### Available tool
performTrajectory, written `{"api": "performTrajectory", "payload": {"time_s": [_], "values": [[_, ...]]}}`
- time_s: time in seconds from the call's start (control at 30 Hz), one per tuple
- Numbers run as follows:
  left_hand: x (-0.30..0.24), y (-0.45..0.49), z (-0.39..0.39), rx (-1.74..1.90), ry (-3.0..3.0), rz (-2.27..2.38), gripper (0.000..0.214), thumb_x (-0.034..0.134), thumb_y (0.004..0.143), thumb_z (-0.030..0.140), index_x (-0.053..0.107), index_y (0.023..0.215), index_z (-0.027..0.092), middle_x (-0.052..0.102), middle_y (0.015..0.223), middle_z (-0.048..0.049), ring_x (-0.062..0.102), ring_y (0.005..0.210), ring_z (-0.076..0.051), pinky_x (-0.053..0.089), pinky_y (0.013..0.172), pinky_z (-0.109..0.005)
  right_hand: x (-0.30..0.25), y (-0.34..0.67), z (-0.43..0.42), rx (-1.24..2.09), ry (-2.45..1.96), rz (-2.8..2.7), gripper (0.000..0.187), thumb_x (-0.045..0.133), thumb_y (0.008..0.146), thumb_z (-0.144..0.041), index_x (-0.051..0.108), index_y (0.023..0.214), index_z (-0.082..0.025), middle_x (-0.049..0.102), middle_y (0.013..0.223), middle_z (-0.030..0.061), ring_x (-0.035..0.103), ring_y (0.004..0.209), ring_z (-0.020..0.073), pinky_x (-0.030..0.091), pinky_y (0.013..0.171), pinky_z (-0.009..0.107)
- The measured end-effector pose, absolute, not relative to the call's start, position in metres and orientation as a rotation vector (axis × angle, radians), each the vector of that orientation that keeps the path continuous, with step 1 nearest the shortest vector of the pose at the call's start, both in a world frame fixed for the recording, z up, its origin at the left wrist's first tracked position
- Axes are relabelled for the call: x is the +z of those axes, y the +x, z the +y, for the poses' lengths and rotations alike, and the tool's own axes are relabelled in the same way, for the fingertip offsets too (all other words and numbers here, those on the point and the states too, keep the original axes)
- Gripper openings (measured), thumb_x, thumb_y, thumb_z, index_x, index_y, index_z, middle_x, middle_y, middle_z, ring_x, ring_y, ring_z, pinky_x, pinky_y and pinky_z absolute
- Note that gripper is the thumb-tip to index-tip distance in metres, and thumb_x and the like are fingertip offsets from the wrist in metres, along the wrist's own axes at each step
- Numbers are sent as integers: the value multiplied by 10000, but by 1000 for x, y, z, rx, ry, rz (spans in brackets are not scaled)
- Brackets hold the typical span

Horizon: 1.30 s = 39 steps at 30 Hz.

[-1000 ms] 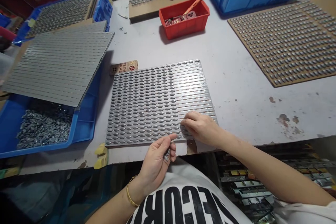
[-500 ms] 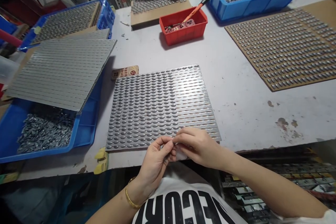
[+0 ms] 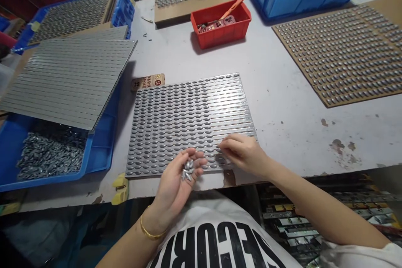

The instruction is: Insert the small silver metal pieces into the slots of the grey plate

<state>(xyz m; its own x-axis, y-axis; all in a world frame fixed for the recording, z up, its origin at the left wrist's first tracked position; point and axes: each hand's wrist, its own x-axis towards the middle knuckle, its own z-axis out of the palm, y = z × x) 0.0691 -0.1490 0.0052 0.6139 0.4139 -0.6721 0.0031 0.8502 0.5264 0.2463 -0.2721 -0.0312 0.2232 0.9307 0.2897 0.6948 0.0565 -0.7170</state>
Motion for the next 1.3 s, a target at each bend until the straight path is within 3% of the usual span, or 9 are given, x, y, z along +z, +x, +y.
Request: {"api": "performTrajectory", "payload": {"time_s": [0.1, 0.17, 0.43, 0.67, 0.83, 1.1, 1.3], "values": [[8, 64, -144, 282, 445, 932, 208, 537, 830, 79, 625, 1015, 121, 677, 1138, -159, 648, 1092, -262, 534, 927, -358, -47, 254, -268, 279, -1795, -1624, 179, 458, 944, -154, 626, 985, -199, 654, 888, 67, 605, 798, 163, 486, 673, 283], [8, 63, -145, 220, 416, 939, 243, 539, 822, 46, 617, 1044, 106, 664, 1185, -177, 628, 1135, -269, 503, 993, -373, -54, 254, -265, 247, -1852, -1699, 190, 448, 942, -143, 631, 970, -190, 642, 894, 70, 596, 824, 167, 481, 694, 284], [6, 68, -153, 151, 421, 912, 115, 637, 853, 174, 618, 954, 122, 668, 1193, -177, 638, 1120, -276, 509, 992, -384, -53, 256, -262, 212, -1902, -1879, 212, 427, 931, -123, 633, 909, -167, 598, 873, 83, 548, 789, 172, 435, 643, 274], [0, 75, -156, 159, 299, 899, 304, 547, 917, 358, 643, 1054, 104, 656, 1182, -187, 643, 1091, -271, 499, 987, -411, -30, 246, -261, 346, -1741, -1746, 217, 497, 929, -196, 611, 1114, -198, 633, 992, 96, 575, 867, 193, 499, 708, 318], [-1, 80, -156, 155, 253, 782, 390, 471, 945, 423, 647, 1138, 134, 641, 1177, -122, 636, 967, -164, 512, 909, -290, -18, 221, -257, 287, -1648, -1807, 243, 560, 898, -177, 620, 1130, -216, 651, 1110, 96, 557, 895, 216, 509, 739, 373], [1, 88, -163, 166, 173, 815, 265, 553, 914, 294, 689, 1085, 145, 620, 1250, -98, 628, 995, -155, 505, 952, -288, -31, 215, -260, 169, -1595, -1669, 259, 535, 892, -118, 615, 1121, -206, 682, 1011, 97, 580, 873, 220, 524, 736, 385], [25, 80, -141, 323, 330, 943, 208, 557, 892, 141, 672, 1052, 73, 663, 1162, -173, 620, 1139, -274, 503, 1011, -375, -27, 245, -271, 370, -1735, -1354, 182, 521, 935, -189, 648, 1063, -215, 661, 935, 82, 615, 862, 202, 520, 717, 337]]}}
